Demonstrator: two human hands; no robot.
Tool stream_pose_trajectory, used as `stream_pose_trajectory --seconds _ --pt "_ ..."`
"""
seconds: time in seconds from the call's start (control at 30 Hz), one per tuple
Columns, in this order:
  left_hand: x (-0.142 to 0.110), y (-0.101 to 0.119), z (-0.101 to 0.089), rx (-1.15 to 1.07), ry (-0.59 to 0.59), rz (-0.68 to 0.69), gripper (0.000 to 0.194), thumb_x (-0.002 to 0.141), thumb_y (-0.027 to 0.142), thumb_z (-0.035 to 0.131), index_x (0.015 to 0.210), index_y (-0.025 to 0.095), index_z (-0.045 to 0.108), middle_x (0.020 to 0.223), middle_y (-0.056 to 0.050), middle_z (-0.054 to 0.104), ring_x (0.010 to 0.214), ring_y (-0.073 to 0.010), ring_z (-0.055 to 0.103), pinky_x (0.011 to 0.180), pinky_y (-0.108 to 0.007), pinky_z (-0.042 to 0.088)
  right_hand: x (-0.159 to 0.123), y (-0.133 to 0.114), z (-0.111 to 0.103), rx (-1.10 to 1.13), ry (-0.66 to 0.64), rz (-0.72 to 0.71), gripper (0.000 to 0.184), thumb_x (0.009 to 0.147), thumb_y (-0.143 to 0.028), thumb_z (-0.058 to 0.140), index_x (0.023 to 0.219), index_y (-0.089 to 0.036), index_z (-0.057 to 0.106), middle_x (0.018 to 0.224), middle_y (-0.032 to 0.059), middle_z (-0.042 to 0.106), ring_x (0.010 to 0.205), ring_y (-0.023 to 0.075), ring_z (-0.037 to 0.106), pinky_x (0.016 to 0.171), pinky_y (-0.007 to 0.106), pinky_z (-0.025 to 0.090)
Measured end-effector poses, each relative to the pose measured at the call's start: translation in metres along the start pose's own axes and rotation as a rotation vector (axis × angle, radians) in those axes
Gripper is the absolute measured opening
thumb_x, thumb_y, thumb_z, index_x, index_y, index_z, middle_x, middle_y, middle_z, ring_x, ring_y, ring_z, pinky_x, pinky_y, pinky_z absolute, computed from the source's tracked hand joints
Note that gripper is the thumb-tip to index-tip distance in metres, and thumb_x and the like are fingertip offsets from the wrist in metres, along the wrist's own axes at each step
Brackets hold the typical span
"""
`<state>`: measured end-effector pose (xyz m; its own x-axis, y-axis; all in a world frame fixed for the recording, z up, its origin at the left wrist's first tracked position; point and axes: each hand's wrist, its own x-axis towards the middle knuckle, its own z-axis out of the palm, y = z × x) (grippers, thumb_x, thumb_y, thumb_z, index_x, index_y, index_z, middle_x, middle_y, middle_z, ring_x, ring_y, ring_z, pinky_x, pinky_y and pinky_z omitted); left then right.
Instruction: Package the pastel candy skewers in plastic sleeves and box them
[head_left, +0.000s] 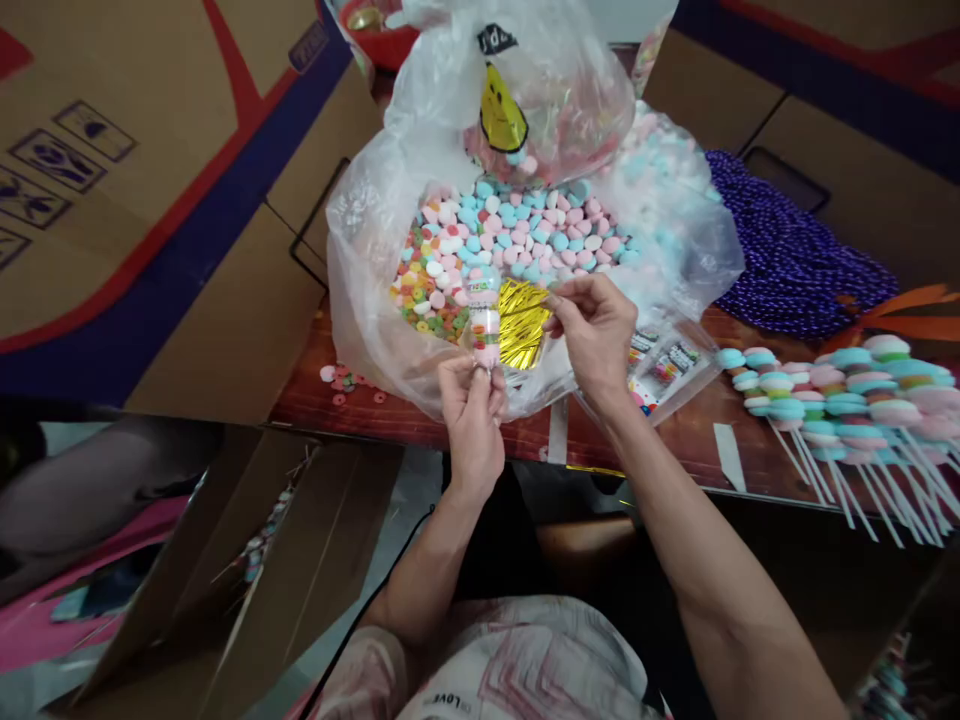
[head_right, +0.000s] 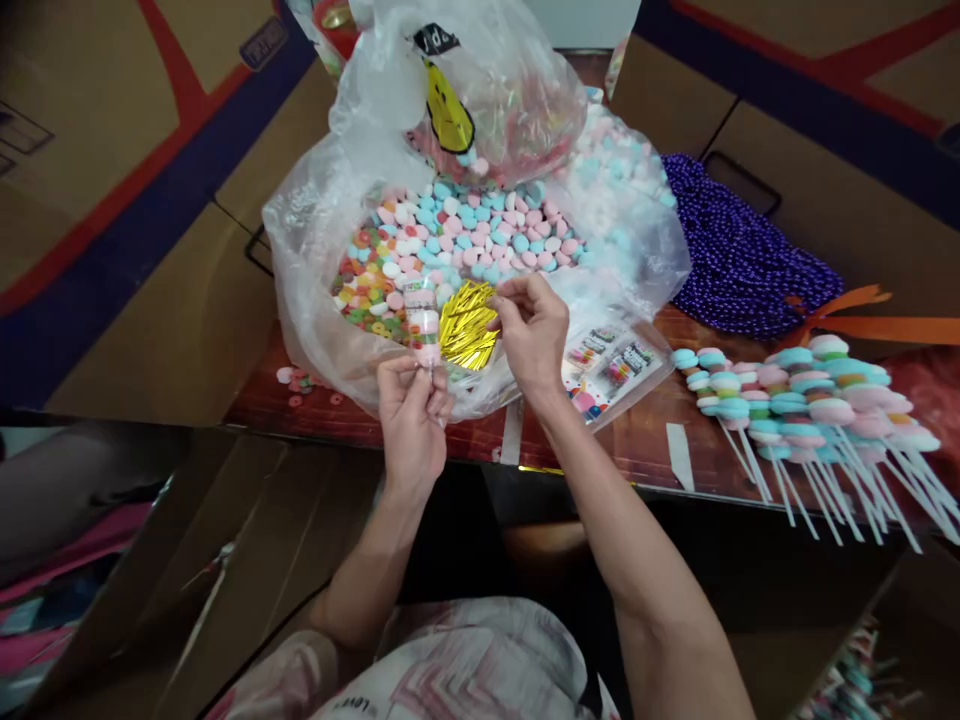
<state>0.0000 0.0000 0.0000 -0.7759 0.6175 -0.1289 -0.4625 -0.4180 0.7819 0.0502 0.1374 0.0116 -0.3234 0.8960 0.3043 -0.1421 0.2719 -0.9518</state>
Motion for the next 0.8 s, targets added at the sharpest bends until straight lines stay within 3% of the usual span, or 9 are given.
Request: stream_pose_trajectory --seconds 0.13,0.2,0.27,0.33,0.47,0.67,0.8 --pt "-0.001 -0.005 0.007 -0.023 -0.032 -0.036 0.032 0.077 0.032 0.080 0.089 0.023 0.052 0.070 0.005 0.061 0.051 -0.0043 0.039 0.049 -0.016 0.029 -0.038 -0.021 -0.023 0.122 0.136 0.144 0.017 0.073 -0.022 0.079 0.076 -0.020 0.062 0.061 -0.0069 0.061 0.053 0.0080 0.059 0.051 0.020 0.048" --pt "-0.007 -0.010 0.012 -0.029 -0.076 -0.102 0.030 0.077 0.031 0.079 0.089 0.023 0.054 0.070 0.004 0.062 0.052 -0.0045 0.039 0.051 -0.017 0.031 -0.062 -0.026 -0.033 0.205 0.131 0.293 0.021 0.069 -0.025 0.083 0.076 -0.019 0.064 0.062 -0.0064 0.062 0.052 0.0078 0.057 0.051 0.020 0.048" --pt "-0.016 -0.017 0.016 -0.024 -0.136 -0.172 0.028 0.076 0.029 0.079 0.089 0.022 0.055 0.070 0.004 0.061 0.053 -0.0049 0.040 0.052 -0.018 0.033 -0.084 -0.025 -0.040 0.234 0.142 0.356 0.022 0.067 -0.025 0.084 0.074 -0.019 0.065 0.063 -0.0055 0.063 0.052 0.0074 0.056 0.051 0.021 0.048" --pt "-0.027 -0.026 0.019 0.001 -0.198 -0.201 0.028 0.075 0.027 0.080 0.091 0.022 0.057 0.071 0.005 0.059 0.054 -0.0052 0.042 0.053 -0.018 0.035 -0.101 -0.020 -0.044 0.181 0.221 0.302 0.019 0.067 -0.023 0.084 0.073 -0.019 0.066 0.066 -0.0046 0.065 0.056 0.0077 0.056 0.054 0.021 0.048" --pt "-0.044 -0.047 0.020 0.125 -0.277 -0.128 0.024 0.082 0.034 0.078 0.096 0.022 0.062 0.074 0.005 0.056 0.058 -0.0062 0.044 0.055 -0.019 0.037 -0.118 -0.011 -0.055 0.023 0.330 0.180 0.013 0.071 -0.020 0.081 0.077 -0.020 0.069 0.070 -0.0037 0.067 0.064 0.0100 0.060 0.060 0.022 0.049" --pt "-0.052 -0.061 0.022 0.240 -0.339 -0.121 0.027 0.090 0.042 0.070 0.081 0.018 0.062 0.066 0.004 0.051 0.054 -0.0053 0.038 0.051 -0.019 0.033 -0.128 -0.015 -0.074 -0.038 0.209 0.236 0.010 0.082 -0.027 0.070 0.078 -0.018 0.067 0.071 -0.0012 0.066 0.064 0.0121 0.057 0.062 0.025 0.047" --pt "-0.055 -0.049 0.030 0.186 -0.400 -0.272 0.041 0.085 0.047 0.074 0.068 0.016 0.053 0.058 0.005 0.046 0.047 -0.0031 0.031 0.045 -0.018 0.024 -0.134 -0.021 -0.083 -0.047 0.092 0.249 0.018 0.089 -0.033 0.063 0.078 -0.020 0.057 0.073 -0.0014 0.057 0.069 0.0128 0.053 0.065 0.025 0.047"
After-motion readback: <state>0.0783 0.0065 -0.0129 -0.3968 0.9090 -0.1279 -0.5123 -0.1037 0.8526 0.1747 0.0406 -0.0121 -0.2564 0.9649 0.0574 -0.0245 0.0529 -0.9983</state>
